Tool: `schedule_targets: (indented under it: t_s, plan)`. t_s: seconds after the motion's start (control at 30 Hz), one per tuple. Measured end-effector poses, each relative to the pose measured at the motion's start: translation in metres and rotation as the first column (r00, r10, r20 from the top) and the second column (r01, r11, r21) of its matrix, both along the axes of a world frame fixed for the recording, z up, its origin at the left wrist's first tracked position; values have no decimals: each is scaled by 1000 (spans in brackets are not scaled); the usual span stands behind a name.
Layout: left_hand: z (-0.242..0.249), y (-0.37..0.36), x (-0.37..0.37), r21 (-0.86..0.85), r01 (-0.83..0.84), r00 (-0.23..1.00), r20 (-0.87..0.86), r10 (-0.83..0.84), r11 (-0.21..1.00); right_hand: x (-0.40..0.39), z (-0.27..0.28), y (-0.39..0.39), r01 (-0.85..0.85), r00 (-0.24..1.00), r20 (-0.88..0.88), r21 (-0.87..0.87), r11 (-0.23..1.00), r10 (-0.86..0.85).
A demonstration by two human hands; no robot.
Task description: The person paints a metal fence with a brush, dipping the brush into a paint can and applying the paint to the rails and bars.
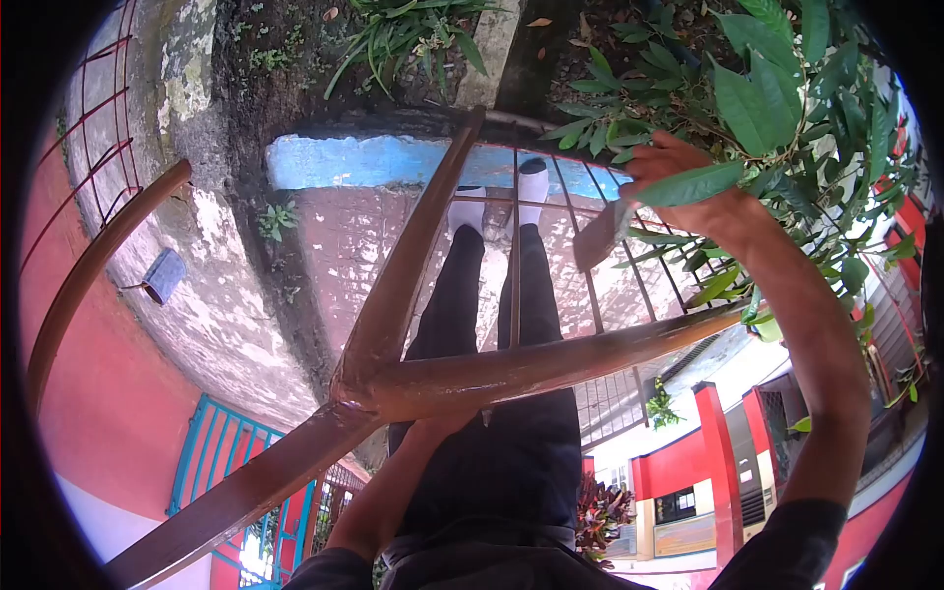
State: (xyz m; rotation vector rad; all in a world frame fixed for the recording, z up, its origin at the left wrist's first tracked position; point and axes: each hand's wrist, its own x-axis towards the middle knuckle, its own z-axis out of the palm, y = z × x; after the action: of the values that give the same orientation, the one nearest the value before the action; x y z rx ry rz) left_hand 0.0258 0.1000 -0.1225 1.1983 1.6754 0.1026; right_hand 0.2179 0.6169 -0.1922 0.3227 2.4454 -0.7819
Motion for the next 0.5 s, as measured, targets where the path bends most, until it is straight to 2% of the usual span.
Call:
schedule_targets:
  t_s: [0.03,0.07,0.1,0.13,0.17,0.2,0.27,0.37,0.43,0.5]
  plan:
    - [0,0,-1,176,90,993,-89,-75,980,6,-1,8,-180,983,-23,61,982,182]
    - [-1,0,-1,175,89,993,-92,-74,981,21,-13,9,-148,981,-112,90,985,158]
    - [-1,6,-3,84,-92,993,83,85,992,20,-11,9,-148,981,-113,89,985,158]
    - [0,12,-3,-37,-252,937,241,254,967,21,-7,8,-228,970,-57,112,967,236]
    - [-1,11,-3,-38,-251,936,244,252,967,22,-3,7,-308,951,2,130,942,310]
    - [-5,4,-3,-62,-266,926,260,273,962,27,-10,0,-308,951,5,129,943,310]
    - [-10,-1,-1,-84,-285,916,270,297,955,39,-33,-18,-127,967,-199,163,978,158]
    - [-13,-6,-1,-2,-297,914,288,285,955,10,-19,-37,-48,951,-288,235,971,116]
    - [-15,-8,1,-37,-348,882,324,340,937,-11,-4,-39,-3,975,-215,230,973,54]
    - [-12,-3,0,-18,-320,896,319,309,947,-23,20,-25,-78,990,-96,202,976,99]
